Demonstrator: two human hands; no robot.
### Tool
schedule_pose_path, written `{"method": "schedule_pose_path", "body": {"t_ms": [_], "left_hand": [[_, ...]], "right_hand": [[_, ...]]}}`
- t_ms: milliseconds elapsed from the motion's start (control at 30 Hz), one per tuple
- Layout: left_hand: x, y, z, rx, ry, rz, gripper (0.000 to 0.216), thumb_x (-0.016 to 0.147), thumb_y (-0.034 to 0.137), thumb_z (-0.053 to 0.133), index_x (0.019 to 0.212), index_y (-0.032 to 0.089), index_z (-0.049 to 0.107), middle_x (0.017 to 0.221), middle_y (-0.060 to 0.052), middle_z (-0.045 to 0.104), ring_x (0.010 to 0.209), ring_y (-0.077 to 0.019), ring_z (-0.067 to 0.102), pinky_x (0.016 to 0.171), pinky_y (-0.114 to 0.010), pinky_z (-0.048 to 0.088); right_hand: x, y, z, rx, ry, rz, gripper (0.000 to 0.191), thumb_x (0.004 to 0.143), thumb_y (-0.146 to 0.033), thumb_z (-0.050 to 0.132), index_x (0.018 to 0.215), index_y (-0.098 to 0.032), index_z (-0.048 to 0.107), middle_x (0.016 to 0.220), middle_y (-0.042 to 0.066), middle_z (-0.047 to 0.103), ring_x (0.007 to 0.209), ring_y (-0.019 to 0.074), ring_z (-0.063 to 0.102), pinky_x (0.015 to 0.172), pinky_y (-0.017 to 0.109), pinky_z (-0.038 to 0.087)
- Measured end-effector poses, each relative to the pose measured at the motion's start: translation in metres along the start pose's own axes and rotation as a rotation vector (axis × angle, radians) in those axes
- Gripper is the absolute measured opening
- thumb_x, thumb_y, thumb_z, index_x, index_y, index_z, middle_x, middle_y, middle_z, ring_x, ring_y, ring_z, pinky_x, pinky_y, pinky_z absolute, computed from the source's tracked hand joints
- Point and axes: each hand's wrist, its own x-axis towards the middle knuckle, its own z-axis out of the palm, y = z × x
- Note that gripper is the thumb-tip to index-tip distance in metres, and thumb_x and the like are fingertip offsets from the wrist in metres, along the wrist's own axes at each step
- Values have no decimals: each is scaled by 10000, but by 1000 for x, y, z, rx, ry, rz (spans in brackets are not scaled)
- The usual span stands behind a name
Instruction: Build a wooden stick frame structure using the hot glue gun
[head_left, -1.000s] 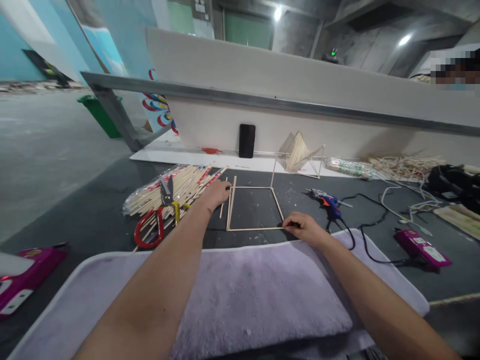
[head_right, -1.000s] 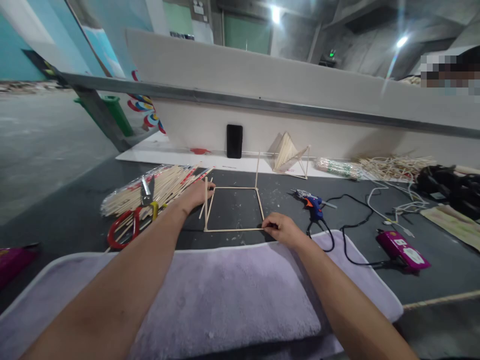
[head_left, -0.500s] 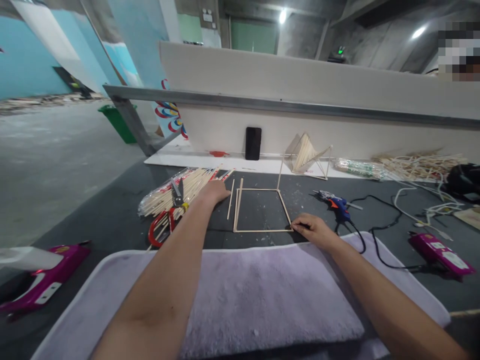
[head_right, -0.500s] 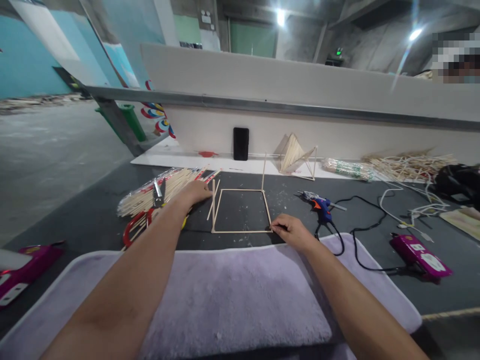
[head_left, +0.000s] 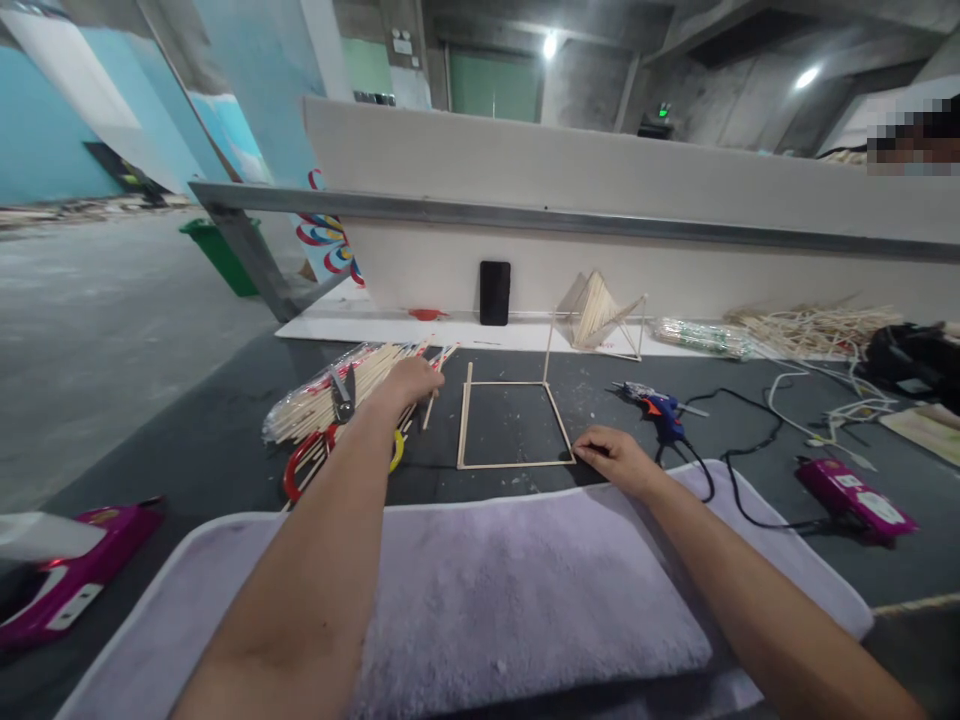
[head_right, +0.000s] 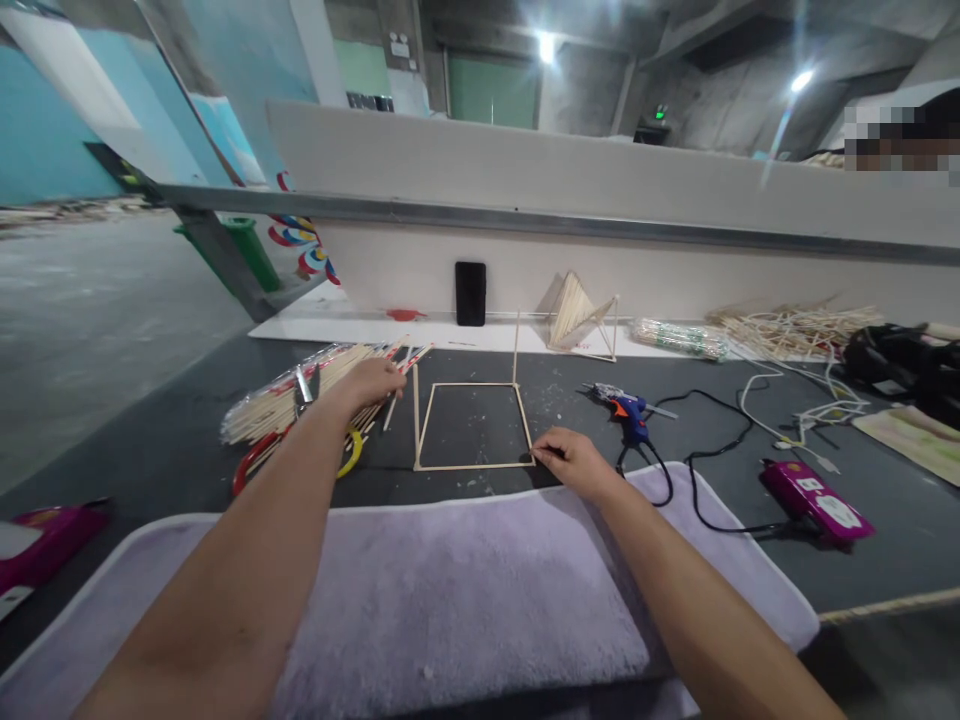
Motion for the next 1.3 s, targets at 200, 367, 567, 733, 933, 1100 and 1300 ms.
{"method": "schedule_pose_path", "body": {"t_ms": [200,367,567,733,933,1100,1300], "left_hand": [[-5,-2,-13,-620,58,230,358,727,309,473,1044,168,561,742,-32,629,466,-70,485,432,-190,339],[3,9,19,-550,81,159,300,743,380,457,889,162,604,651,-5,578,533,-92,498,506,-207,388],[0,24,41,-289,84,273,264,766,354,429,812,168,610,744,-2,620,729,-142,544,675,-243,419],[-3,32,42,-142,13,304,244,788,295,404,841,174,609,798,-19,632,753,-149,548,684,-241,413],[5,23,39,-38,81,236,249,796,284,394,846,179,614,815,-41,651,764,-156,569,670,-238,405],[5,17,31,26,101,163,246,770,255,410,847,180,631,888,-60,665,811,-167,585,703,-236,412],[5,16,27,52,84,136,242,753,262,438,833,178,650,879,-68,673,813,-179,596,710,-237,424]], "right_hand": [[-1,-4,0,-22,39,-32,171,839,-272,496,821,-196,648,759,34,615,730,144,556,679,255,425],[-1,-5,2,-33,-14,-106,115,798,-236,564,867,-209,651,846,55,615,780,154,562,693,266,445],[0,2,4,-71,-55,-143,95,796,-218,574,849,-220,652,839,50,624,824,164,563,738,285,451],[1,3,4,-102,-63,-158,135,829,-193,512,839,-212,645,823,54,632,814,164,563,734,286,448],[7,17,4,-209,-7,-142,177,796,-126,499,831,-209,651,812,50,647,784,167,577,719,289,438],[11,25,3,-297,66,-55,190,772,-120,516,866,-211,654,838,46,664,798,173,582,717,286,417],[6,21,3,-324,50,-31,172,773,-138,529,865,-220,649,834,41,664,768,165,580,705,280,383]]}}
